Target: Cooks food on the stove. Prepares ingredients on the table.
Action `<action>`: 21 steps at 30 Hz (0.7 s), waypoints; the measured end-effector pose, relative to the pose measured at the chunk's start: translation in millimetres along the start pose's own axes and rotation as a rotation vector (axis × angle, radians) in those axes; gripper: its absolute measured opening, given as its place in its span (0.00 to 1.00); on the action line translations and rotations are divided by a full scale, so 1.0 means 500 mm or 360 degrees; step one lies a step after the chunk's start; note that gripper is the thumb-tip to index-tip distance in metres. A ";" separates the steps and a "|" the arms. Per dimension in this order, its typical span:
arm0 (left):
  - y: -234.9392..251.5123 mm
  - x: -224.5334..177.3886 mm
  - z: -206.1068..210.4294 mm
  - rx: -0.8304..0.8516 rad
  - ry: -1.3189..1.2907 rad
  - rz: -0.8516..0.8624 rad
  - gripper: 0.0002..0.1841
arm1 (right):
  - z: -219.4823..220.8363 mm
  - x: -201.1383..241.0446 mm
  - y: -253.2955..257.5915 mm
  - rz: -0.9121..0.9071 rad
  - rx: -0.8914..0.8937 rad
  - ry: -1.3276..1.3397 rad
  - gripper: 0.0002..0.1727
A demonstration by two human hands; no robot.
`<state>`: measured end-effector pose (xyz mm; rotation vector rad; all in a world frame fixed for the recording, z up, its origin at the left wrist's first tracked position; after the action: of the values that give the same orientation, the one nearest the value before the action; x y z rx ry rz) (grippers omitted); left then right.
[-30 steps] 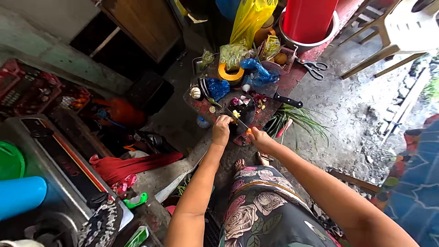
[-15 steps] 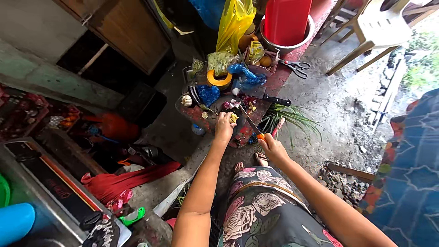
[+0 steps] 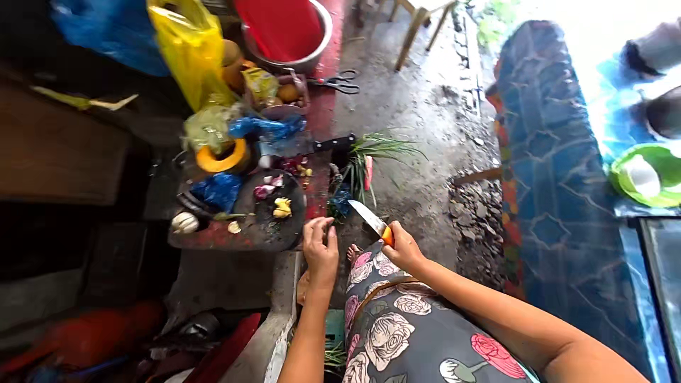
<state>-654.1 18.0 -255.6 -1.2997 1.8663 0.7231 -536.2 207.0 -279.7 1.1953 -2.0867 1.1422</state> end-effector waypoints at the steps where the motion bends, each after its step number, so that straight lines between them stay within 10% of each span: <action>1: -0.019 -0.007 0.039 0.0181 -0.0197 -0.0128 0.16 | 0.003 -0.018 -0.015 0.0084 -0.0001 0.0049 0.25; 9: -0.130 -0.044 0.266 0.0817 -0.1105 -0.1095 0.25 | -0.023 -0.088 -0.050 0.0512 0.0190 0.0022 0.27; 21: -0.131 -0.050 0.721 0.1228 -0.0676 -0.1431 0.19 | -0.200 -0.523 -0.097 0.1211 0.0127 0.0266 0.29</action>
<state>-496.4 292.0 -442.6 -1.1524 0.8834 -0.1952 -362.2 399.6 -394.6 0.2827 -2.4391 1.5826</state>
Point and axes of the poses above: each hand's wrist, its own y-axis towards the middle knuckle, its own z-axis out of the palm, x = y × z, the point moved 2 cm from there along y, towards the middle knuckle, and after that the axes turned 1 degree about -y, right-handed, at the moved point
